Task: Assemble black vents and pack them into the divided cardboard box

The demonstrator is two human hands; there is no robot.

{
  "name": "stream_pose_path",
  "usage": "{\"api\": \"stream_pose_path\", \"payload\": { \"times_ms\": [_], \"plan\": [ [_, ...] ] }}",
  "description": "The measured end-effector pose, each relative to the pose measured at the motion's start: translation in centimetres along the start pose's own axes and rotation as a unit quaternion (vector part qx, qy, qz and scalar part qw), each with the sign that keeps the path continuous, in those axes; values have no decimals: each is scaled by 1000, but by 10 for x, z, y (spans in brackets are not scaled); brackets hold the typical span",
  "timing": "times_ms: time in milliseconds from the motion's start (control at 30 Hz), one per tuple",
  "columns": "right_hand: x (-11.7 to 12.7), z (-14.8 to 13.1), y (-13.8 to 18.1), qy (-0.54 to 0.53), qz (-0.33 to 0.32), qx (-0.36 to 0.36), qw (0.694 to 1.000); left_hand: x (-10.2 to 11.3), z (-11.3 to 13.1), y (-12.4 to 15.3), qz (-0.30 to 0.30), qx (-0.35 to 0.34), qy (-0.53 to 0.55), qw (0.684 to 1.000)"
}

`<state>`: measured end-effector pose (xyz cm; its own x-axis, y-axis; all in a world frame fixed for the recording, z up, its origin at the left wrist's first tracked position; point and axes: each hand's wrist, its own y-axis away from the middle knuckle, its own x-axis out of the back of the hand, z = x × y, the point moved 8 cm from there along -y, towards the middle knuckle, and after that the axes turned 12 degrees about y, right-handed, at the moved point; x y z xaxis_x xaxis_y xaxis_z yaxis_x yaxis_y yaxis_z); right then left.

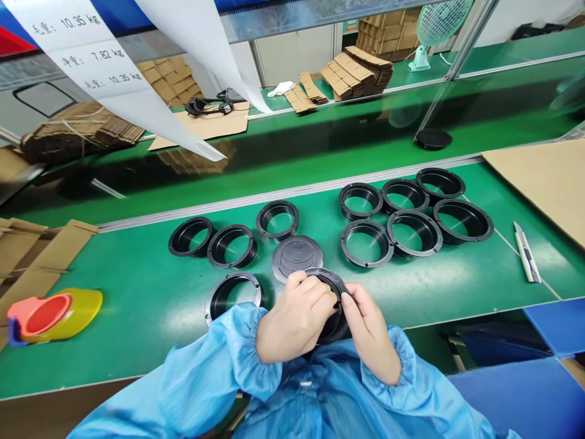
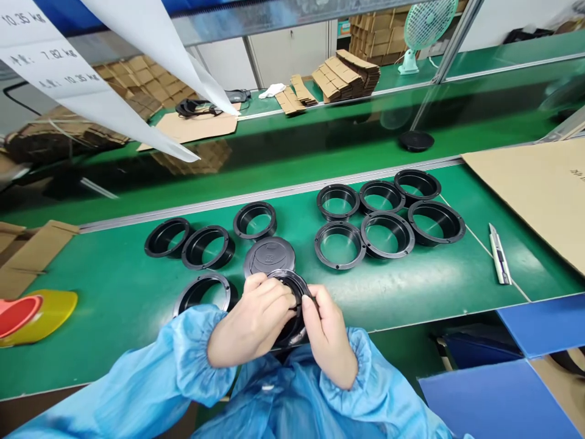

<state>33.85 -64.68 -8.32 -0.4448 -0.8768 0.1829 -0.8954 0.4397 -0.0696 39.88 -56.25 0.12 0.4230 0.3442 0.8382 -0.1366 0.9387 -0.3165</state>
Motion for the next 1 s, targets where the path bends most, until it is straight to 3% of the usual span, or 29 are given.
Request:
{"api": "stream_pose_path", "payload": {
  "times_ms": [100, 233, 300, 367, 533, 600, 700, 800, 867, 933, 1000],
  "plan": [
    [-2, 8, -4, -71, 9, -40, 997, 12, -10, -1, 32, 53, 71, 996],
    [-9, 18, -8, -228, 9, -115, 967, 37, -28, 11, 160, 114, 225, 954],
    [-11, 20, -8, -286, 8, -143, 948, 34, -40, 21, 186, 151, 360, 902],
    [-11, 22, -9, -324, 14, -161, 932, 17, -48, 30, 170, 186, 485, 837],
    [-16, 22, -9, -382, -14, -184, 906, -13, -54, 44, 183, 197, 639, 720],
    [-25, 21, -7, -409, -40, -199, 890, -22, -51, 45, 173, 192, 650, 714],
    [-38, 22, -2, -432, -66, -212, 874, -23, -44, 43, 186, 171, 633, 732],
    [-43, 23, 1, -396, -97, -215, 888, -20, -42, 41, 206, 158, 644, 720],
    [-29, 22, -3, -303, -72, -184, 932, -18, -43, 41, 209, 159, 650, 713],
    [-1, 8, -13, -145, -14, -80, 986, -15, -43, 42, 205, 164, 650, 713],
    [18, -19, -20, 19, -1, 58, 998, -14, -43, 44, 194, 168, 645, 720]
  ]
}}
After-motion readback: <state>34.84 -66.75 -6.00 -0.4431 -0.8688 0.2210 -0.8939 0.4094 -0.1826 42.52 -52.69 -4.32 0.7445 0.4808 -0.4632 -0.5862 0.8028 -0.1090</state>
